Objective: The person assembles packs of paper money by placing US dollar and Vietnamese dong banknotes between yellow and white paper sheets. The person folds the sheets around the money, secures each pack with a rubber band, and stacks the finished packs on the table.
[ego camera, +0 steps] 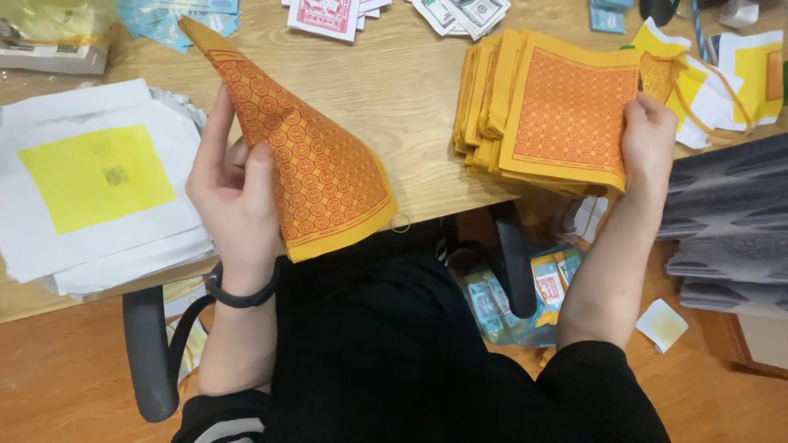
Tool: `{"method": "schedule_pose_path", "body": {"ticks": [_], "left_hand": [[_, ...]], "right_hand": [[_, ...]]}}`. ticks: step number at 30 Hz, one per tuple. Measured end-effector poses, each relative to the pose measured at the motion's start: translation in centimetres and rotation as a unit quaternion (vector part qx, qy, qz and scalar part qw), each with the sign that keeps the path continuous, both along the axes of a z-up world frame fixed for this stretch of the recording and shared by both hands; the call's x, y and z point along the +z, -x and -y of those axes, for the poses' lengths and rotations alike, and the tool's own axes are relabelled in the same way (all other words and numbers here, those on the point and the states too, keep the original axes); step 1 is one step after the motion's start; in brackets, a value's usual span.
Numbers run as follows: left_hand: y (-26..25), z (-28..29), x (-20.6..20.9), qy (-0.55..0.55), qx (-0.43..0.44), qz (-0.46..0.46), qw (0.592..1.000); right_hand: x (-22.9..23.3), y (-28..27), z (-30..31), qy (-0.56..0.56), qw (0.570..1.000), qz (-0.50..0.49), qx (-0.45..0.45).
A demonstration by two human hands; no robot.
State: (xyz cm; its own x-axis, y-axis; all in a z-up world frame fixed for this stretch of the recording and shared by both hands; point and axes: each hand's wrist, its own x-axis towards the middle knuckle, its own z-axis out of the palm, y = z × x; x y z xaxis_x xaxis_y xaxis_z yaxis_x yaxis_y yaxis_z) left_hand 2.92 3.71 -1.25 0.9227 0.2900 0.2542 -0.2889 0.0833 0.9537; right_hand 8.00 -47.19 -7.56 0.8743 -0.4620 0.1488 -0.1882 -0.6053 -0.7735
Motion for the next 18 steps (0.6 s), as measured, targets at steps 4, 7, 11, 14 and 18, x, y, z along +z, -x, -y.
{"method": "schedule_pose_path", "body": {"ticks": [4,7,11,14,18], "left_hand": [[-1.0,1.0,0.5,-0.012,-0.026,0.026,0.999],[-2.3,2.4,1.4,-0.078,-0.026,0.081,0.993],[-6.3,7.2,3.0,-0.322,-0.022,0.323,0.890],[-9.5,13.4,3.4,-0.471,-0.035,0.477,0.741],[-11.9,24.4,-1.7,-0.555,-0.093,0.569,0.599]], "right_hand": [[-0.4,-0.4,-0.4,-0.017,1.000,0.017,0.009],[1.5,0.3,-2.1,0.019,0.999,0.018,0.023],[1.9,1.4,-0.8,0.071,0.996,-0.005,-0.044],[2.0,1.9,-1.2,-0.032,0.999,-0.016,-0.035],[4.4,3.0,-4.5,-0.212,0.974,-0.017,-0.083]]}}
